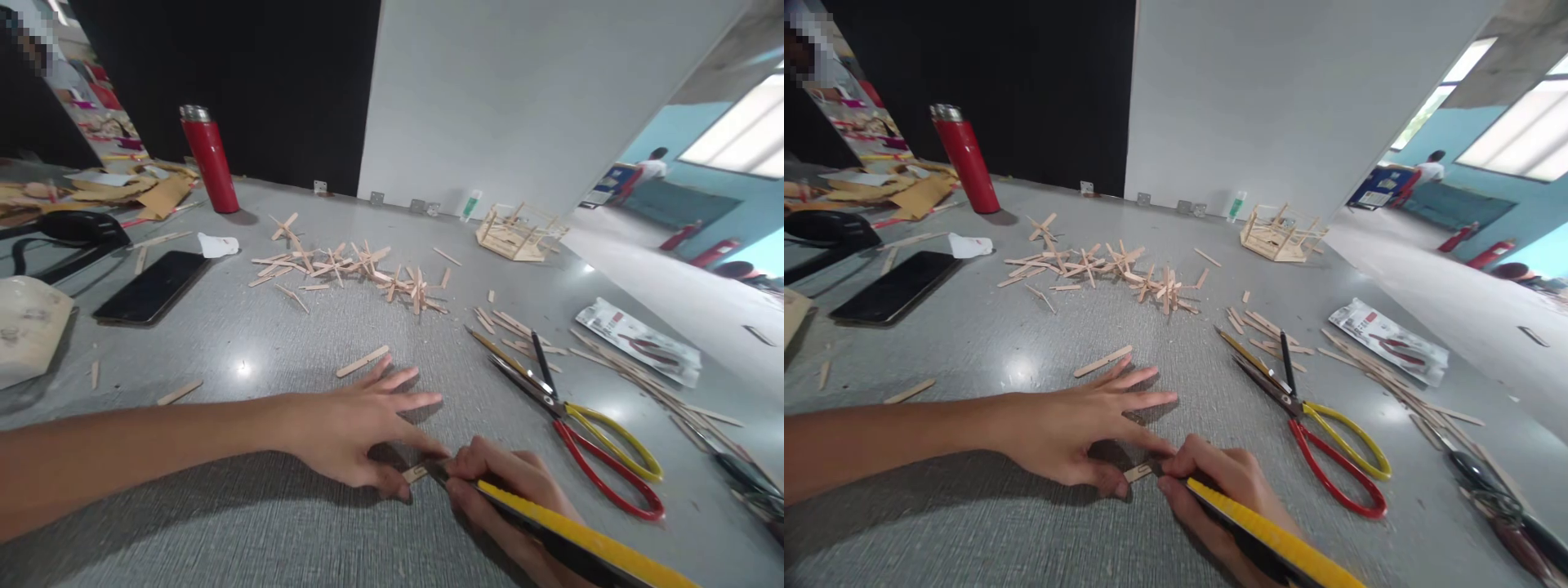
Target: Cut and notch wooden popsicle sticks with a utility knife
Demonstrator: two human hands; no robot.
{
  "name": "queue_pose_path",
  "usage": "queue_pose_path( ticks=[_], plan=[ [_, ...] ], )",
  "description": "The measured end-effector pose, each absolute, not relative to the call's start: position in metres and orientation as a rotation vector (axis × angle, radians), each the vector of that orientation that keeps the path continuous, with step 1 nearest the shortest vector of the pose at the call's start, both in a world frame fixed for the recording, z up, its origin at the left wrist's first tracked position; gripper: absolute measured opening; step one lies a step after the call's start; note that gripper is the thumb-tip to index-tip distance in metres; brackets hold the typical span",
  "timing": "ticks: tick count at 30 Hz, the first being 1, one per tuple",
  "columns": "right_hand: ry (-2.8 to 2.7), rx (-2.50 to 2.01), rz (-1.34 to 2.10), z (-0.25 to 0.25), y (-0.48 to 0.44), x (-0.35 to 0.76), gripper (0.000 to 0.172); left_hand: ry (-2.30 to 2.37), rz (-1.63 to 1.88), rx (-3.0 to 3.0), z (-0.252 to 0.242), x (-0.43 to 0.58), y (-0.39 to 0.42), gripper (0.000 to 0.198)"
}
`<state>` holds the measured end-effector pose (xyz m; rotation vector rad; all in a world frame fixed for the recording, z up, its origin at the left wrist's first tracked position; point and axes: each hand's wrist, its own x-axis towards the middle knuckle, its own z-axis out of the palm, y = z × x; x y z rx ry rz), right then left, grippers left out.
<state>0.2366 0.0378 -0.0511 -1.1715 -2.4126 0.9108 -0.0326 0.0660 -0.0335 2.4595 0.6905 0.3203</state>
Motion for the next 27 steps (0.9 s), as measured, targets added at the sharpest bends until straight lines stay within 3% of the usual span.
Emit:
queue_pose_path(
  ticks=[7, 13, 27],
  plan=[
    [-2.369, -1.255, 0.809, -0.047, 0.035, 0.233, 0.024, 0.664, 0.355, 2.503, -0.038, -0.032, 0.064, 0.061],
    [-2.313, -1.225, 0.839, -0.046, 0.034, 0.228, 0.035, 0.703, 0.299, 2.486, -0.036, -0.03, 0.062, 0.067],
    [-2.267, -1.303, 0.821, -0.04, 0.029, 0.22, 0.043, 0.709, 0.374, 2.512, -0.044, -0.029, 0.062, 0.065]
  ],
)
